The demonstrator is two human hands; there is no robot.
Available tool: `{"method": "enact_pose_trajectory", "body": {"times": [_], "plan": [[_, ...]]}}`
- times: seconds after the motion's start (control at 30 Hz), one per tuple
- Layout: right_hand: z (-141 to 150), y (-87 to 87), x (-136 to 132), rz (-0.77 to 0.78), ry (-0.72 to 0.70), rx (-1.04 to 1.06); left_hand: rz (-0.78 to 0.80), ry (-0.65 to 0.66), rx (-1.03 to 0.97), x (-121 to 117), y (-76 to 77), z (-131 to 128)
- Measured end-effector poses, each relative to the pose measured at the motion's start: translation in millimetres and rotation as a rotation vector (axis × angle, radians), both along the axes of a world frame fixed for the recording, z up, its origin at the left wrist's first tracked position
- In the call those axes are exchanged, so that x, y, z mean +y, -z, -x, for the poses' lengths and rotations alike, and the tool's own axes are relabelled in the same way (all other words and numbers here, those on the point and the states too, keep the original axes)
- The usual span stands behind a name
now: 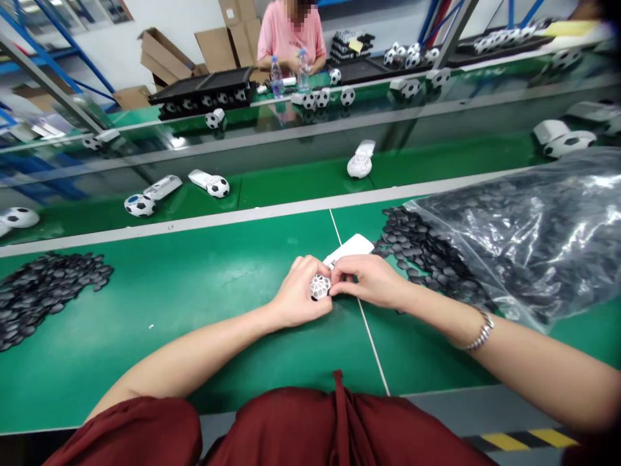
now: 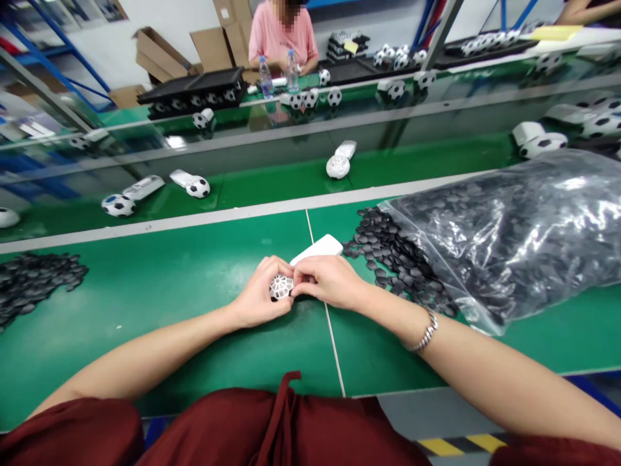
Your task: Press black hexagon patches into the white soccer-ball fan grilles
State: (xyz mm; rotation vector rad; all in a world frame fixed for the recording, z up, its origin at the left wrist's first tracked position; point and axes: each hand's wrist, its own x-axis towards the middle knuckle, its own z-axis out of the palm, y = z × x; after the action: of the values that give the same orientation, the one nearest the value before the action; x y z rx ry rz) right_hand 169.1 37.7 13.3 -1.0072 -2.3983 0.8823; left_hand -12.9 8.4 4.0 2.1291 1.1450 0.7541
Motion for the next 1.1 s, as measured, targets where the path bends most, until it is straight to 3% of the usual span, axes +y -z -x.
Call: {"method": "enact_pose_trajectory", "body": {"times": [0.07,0.13,0.27,0.37,0.43,0.5,0.6,0.7,0.8,0.93,0.97,1.03,1.1], "plan": [[-5.5,-3.0,14.9,-0.013,0.049,0.036,-0.012,0.034,-0.022,11.7,-1.4,3.2],[-16.9,-6.6,45.7,-0.084,0.214,0.09,-0.049,-0.011,-0.02,37.6,-3.3,8.8],[-45.0,-11.6,135.4,-0.241,0.622,-0.027,-0.182,-0.336,0.075,127.8,-4.9,24.5],[-55.4,-5.6,193.8,-0.189,0.83,-0.199,-0.234,-0.489,0.098,197.4,2.2,35.5],[-56.2,3.7,220.7,-0.154,0.925,-0.253,-0.237,-0.547,0.115,227.9,12.2,41.7],[-56.1,14.0,238.8,-0.151,0.972,-0.26,-0.226,-0.555,0.139,241.8,23.8,47.3],[-61.1,20.0,251.9,-0.178,0.99,-0.242,-0.204,-0.536,0.177,236.3,32.9,53.4],[-71.3,5.8,244.5,-0.207,0.967,-0.21,-0.258,-0.507,0.215,209.8,20.7,50.5],[-75.9,-23.9,203.8,-0.192,0.87,-0.132,-0.451,-0.356,0.251,172.7,-10.6,33.5],[-60.9,-60.7,101.9,-0.099,0.276,0.168,-0.627,-0.089,0.316,118.1,-55.4,1.1],[-55.6,-64.5,76.4,-0.094,0.13,0.196,-0.603,-0.004,0.359,104.9,-62.3,-5.3],[-48.4,-61.7,37.2,-0.021,-0.098,0.228,-0.405,0.178,0.465,81.1,-67.6,-13.0],[-48.8,-46.7,19.3,0.103,-0.109,0.26,-0.157,0.26,0.551,62.8,-62.2,-13.1]]}}
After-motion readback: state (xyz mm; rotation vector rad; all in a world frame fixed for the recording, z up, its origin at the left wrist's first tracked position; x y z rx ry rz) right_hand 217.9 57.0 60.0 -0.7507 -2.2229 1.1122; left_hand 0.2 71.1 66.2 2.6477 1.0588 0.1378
